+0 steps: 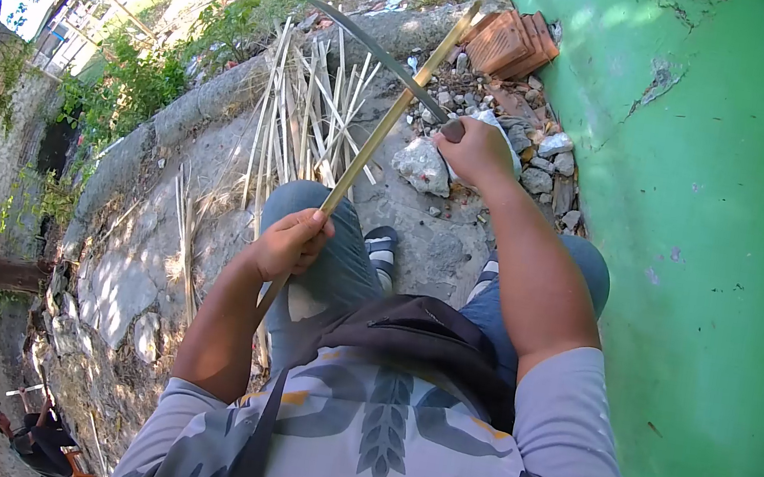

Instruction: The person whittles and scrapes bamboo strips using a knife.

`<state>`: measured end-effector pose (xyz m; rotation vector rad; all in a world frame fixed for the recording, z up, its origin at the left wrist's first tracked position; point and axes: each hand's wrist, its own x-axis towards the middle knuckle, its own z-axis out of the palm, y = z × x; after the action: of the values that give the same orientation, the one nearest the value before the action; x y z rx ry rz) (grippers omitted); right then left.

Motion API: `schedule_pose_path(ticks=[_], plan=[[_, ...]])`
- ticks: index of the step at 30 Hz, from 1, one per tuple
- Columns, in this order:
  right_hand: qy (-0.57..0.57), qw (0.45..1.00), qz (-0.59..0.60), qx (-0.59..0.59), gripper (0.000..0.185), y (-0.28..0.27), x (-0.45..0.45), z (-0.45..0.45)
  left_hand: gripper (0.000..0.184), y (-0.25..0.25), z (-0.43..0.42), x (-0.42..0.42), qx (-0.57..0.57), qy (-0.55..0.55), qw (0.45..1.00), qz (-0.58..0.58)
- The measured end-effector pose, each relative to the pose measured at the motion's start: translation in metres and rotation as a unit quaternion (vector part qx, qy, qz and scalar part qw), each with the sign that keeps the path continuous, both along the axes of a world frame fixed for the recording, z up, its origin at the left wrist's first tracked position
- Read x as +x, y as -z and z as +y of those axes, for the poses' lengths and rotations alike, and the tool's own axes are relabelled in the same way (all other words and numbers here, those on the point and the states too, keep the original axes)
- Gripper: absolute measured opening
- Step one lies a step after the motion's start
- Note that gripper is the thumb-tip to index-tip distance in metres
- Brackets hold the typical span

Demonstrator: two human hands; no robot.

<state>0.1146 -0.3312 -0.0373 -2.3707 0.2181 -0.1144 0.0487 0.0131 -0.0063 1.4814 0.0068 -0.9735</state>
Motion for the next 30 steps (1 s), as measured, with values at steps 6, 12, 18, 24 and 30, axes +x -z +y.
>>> schedule_pose_path(ticks=[6,12,18,24,30], plan=[[-0.049,0.997,-0.054,0.019,0.028,-0.017,-0.010,0.008,0.032,0.001,0.000,-0.008,-0.007,-0.043,0.997,-0.065],[-0.143,0.974,-0.173,-0.036,0.027,-0.020,-0.025,0.022,0.032,-0.013,0.003,-0.004,0.019,-0.082,0.995,-0.055],[-0.206,0.948,-0.222,-0.099,0.021,-0.020,-0.032,0.033,0.033,0.003,0.004,-0.008,0.032,-0.037,0.994,-0.101],[-0.142,0.964,-0.210,-0.082,0.019,-0.019,-0.021,0.016,0.034,0.000,0.006,-0.010,0.030,-0.028,0.993,-0.109],[-0.199,0.943,-0.218,-0.151,0.021,-0.023,-0.026,0.023,0.035,-0.004,0.004,-0.007,0.046,-0.004,0.994,-0.100]])
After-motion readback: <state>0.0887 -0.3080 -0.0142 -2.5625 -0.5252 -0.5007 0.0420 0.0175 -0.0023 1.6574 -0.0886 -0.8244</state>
